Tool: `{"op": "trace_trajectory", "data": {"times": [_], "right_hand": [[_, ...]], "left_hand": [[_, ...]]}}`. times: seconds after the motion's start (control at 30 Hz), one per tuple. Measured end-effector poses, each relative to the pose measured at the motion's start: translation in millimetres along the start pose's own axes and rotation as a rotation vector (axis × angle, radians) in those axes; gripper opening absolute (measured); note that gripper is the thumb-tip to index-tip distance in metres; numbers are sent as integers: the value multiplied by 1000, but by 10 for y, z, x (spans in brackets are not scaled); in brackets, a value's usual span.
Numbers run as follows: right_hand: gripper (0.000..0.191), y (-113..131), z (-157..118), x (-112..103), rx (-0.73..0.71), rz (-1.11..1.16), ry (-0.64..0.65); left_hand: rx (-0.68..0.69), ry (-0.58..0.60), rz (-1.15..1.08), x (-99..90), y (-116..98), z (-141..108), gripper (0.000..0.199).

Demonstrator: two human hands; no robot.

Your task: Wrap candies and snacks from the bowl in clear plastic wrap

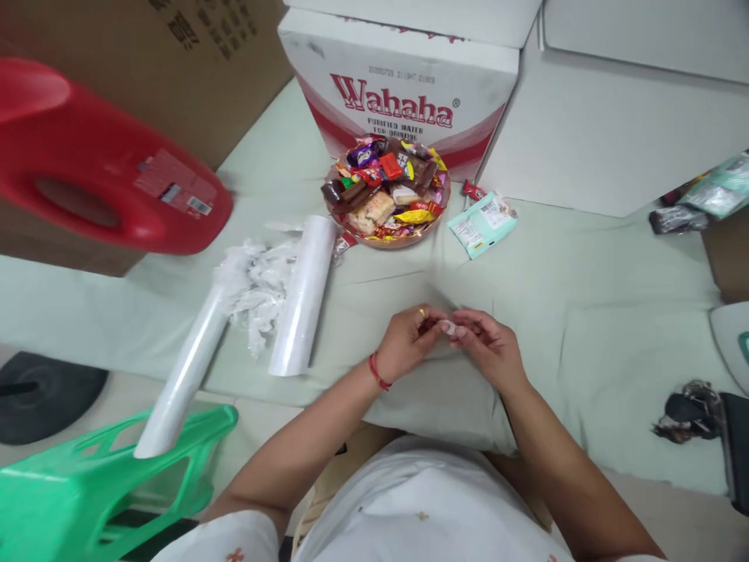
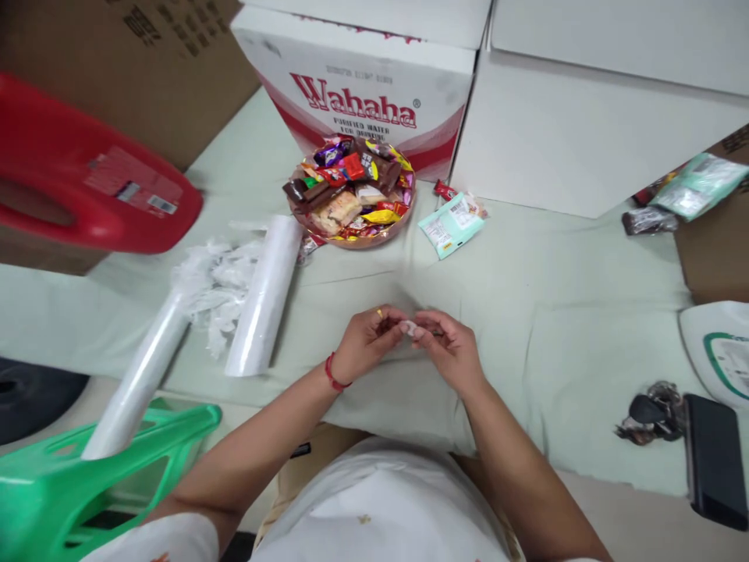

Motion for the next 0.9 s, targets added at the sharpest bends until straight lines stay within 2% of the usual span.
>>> {"op": "trace_trajectory", "data": {"times": [0.17, 0.3, 0.4, 0.5, 0.57, 0.7, 0.9], "right_hand": [[27, 53, -21, -100, -81, -240, -86], [30, 8, -46, -195, -31, -207, -148], [28, 76, -72, -115, -102, -251, -116], [26, 185, -89, -40, -198, -383, -160], [28, 215, -85, -36, -210, -423, -193], [30, 138, -54, -59, -140, -369, -106], [34, -60, -44, -8, 31, 0, 130]], "left_hand": [[-8, 2, -13, 3, 7, -22, 27], [-59, -42, -114, -15, 67, 12, 30], [-72, -31, -212, 18, 92, 5, 34], [-39, -9, -173, 52, 65, -5, 30], [-42, -15, -111, 52, 51, -5, 25], [-26, -19, -4, 34, -11, 17, 12], [-58, 23, -42, 5, -68, 27, 12]]}}
Point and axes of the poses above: each hand's wrist, its own z-axis towards the middle knuckle, its own x-axis out of the palm, y = z × x, the point moved 7 cm from there along z, towards the middle knuckle, and after that the axes turned 7 degrees about x, right-handed, at the moved point
